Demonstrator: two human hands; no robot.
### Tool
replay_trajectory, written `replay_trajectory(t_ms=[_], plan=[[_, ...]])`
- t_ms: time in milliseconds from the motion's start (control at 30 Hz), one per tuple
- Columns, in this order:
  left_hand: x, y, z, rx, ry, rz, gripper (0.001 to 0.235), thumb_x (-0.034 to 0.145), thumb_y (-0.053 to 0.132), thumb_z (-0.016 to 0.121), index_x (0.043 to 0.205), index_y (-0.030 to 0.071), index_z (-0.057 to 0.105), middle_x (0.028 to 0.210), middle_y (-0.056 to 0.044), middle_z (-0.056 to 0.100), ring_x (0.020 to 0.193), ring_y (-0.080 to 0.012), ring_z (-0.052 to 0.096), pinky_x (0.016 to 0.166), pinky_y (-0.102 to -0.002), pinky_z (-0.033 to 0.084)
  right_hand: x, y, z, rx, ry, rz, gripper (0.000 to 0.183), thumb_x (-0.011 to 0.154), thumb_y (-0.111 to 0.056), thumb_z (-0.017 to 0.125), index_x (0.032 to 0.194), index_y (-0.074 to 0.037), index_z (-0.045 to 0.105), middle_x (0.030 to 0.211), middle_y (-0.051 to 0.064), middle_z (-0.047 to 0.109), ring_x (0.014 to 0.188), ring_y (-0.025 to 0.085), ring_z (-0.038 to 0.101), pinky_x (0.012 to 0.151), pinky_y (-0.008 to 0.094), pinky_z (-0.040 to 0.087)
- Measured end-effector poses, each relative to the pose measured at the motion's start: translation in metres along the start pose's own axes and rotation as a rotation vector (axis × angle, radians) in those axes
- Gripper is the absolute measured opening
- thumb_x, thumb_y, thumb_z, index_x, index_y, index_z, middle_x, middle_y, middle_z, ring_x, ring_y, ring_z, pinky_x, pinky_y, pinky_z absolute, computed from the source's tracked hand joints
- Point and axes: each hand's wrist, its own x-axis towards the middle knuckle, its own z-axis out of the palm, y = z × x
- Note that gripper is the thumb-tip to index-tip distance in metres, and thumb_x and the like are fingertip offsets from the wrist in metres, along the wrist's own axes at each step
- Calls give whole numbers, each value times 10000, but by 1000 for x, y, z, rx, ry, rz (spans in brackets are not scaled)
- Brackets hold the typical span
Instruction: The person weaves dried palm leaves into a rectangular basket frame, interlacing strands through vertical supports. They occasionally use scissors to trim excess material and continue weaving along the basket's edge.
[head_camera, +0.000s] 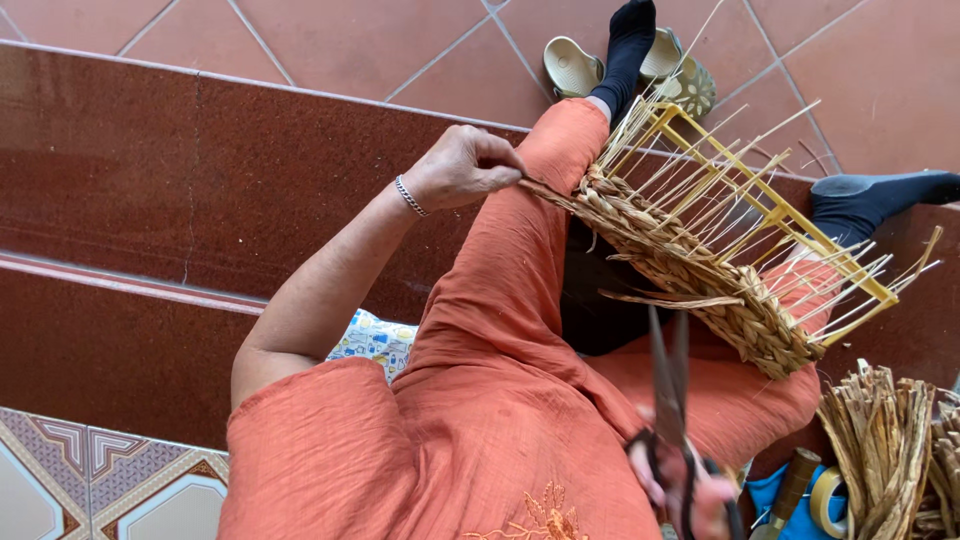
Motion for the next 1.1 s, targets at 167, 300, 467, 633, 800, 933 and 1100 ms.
replay_trajectory(t_ms=[167,300,467,633,800,933,1100], plan=[[-10,4,0,-353,-123,-334,175,885,192,763,876,18,778,689,8,674,604,-42,589,523,-224,477,27,-9,11,18,-67,22,1080,851,-836,455,1503,26,430,779,30,533,609,79,423,553,236,346],[-21,4,3,-471,-158,-380,207,908,217,763,858,16,769,653,23,635,578,-50,551,504,-228,438,59,-8,24,-55,-61,21,1061,881,-831,409,1514,21,433,771,19,539,591,65,430,515,216,342],[-32,0,4,-418,-181,-265,231,938,259,753,897,33,784,675,59,629,613,-14,521,525,-207,431,85,-6,42,-50,33,2,964,913,-764,414,1489,9,423,750,13,544,534,55,437,463,218,374],[-42,-11,4,-343,-125,-261,220,937,255,742,929,38,778,726,45,683,643,-14,574,569,-210,494,84,0,47,-268,196,19,894,954,-717,414,1416,40,531,654,0,528,449,43,417,398,205,337],[-58,-32,-32,5,207,-380,147,943,218,720,965,84,776,869,7,733,765,-69,650,684,-250,556,63,-6,35,-168,171,-49,846,941,-680,481,1427,13,501,636,-12,526,462,33,448,379,204,346],[-67,-45,-42,911,363,-332,413,744,170,788,1150,121,726,1251,-139,603,1177,-320,551,960,-522,428,43,-13,28,-279,178,-171,869,955,-650,606,1443,56,471,738,3,519,663,84,570,585,225,430],[-38,-51,2,787,322,98,486,871,238,773,1332,140,653,1423,-132,481,1308,-312,459,1056,-545,331,51,-11,31,-212,110,-89,989,857,-738,592,1453,39,455,812,7,558,679,62,508,574,216,423]])
